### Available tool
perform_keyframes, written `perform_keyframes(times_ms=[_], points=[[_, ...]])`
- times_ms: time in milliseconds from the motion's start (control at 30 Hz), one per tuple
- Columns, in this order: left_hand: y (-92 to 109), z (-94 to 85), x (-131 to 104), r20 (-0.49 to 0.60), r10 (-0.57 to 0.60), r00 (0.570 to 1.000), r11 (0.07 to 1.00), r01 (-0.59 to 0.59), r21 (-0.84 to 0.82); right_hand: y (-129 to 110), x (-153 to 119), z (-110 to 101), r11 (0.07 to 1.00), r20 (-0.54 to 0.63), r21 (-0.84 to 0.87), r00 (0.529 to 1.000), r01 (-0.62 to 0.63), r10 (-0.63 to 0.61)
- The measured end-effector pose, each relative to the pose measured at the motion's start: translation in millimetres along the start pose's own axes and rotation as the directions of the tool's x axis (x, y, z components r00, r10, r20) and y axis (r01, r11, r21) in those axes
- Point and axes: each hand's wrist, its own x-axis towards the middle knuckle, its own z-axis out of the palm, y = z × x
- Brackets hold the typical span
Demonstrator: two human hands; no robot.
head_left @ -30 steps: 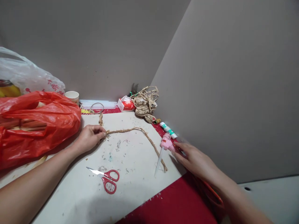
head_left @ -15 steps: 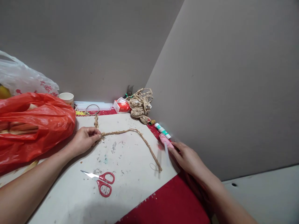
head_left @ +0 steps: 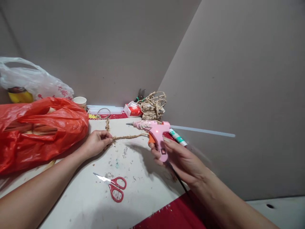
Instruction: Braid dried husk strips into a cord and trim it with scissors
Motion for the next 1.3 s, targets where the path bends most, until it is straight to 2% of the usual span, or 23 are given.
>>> perform_keyframes(times_ms=[133, 267, 333, 400, 567, 633, 733, 800, 833, 900, 1000, 1067, 1200, 1300], points=[[-0.3, -0.4, -0.5, 0.013, 0.011, 1.000, 1.000, -0.011, -0.015, 5.8, 22.8, 14.2, 0.998, 0.027, 0.018, 0.998, 0.063, -0.064], [1.6, -0.2, -1.1, 0.006, -0.013, 1.000, 1.000, 0.013, -0.023, 28.2, 45.3, 11.3, 0.993, 0.135, 0.043, 0.986, -0.107, 0.100], [2.6, 0.3, -1.2, -0.003, -0.029, 1.000, 0.999, 0.029, -0.043, 39.3, 51.6, 6.8, 0.985, 0.140, 0.086, 0.981, -0.147, 0.134], [2.8, 1.0, -1.3, -0.005, -0.037, 0.999, 0.997, 0.037, -0.066, 44.8, 52.9, 3.5, 0.985, 0.111, 0.105, 0.986, -0.138, 0.126], [1.7, 2.8, -1.2, -0.017, -0.055, 0.998, 0.993, 0.053, -0.108, 38.5, 47.4, 1.9, 0.999, 0.029, -0.008, 0.999, -0.032, 0.032], [2.1, 3.1, -1.4, -0.020, -0.063, 0.998, 0.991, 0.061, -0.115, 37.0, 47.4, 2.2, 0.998, 0.032, 0.008, 0.997, -0.066, 0.066], [3.3, 3.2, -1.3, -0.019, -0.074, 0.997, 0.991, 0.072, -0.117, 41.1, 50.0, 3.7, 0.988, 0.096, 0.040, 0.985, -0.147, 0.143], [3.6, 3.1, -0.9, -0.017, -0.078, 0.997, 0.989, 0.075, -0.128, 46.5, 50.9, 6.0, 0.990, 0.080, -0.028, 0.987, -0.140, 0.142], [3.5, 2.9, -0.7, -0.010, -0.076, 0.997, 0.988, 0.074, -0.136, 49.4, 50.6, 7.7, 0.987, 0.055, -0.115, 0.991, -0.116, 0.123], [3.2, 2.6, -0.4, 0.001, -0.068, 0.998, 0.986, 0.067, -0.154, 55.2, 48.8, 11.8, 0.923, 0.017, -0.380, 0.998, -0.056, 0.068], [3.1, 2.1, -0.3, 0.004, -0.061, 0.998, 0.983, 0.060, -0.175, 62.5, 45.3, 17.9, 0.691, -0.039, -0.722, 0.999, -0.035, 0.010], [3.4, 2.1, -0.4, -0.004, -0.067, 0.998, 0.981, 0.065, -0.183, 66.3, 44.8, 20.1, 0.605, -0.072, -0.795, 0.997, -0.041, -0.027], [3.5, 2.2, 0.0, 0.005, -0.073, 0.997, 0.982, 0.072, -0.176, 71.8, 48.8, 17.9, 0.544, -0.032, -0.838, 0.989, 0.051, -0.142], [2.6, 2.4, 1.0, 0.010, -0.080, 0.997, 0.981, 0.080, -0.175, 74.1, 52.2, 15.3, 0.503, -0.014, -0.861, 0.983, 0.080, -0.181]])
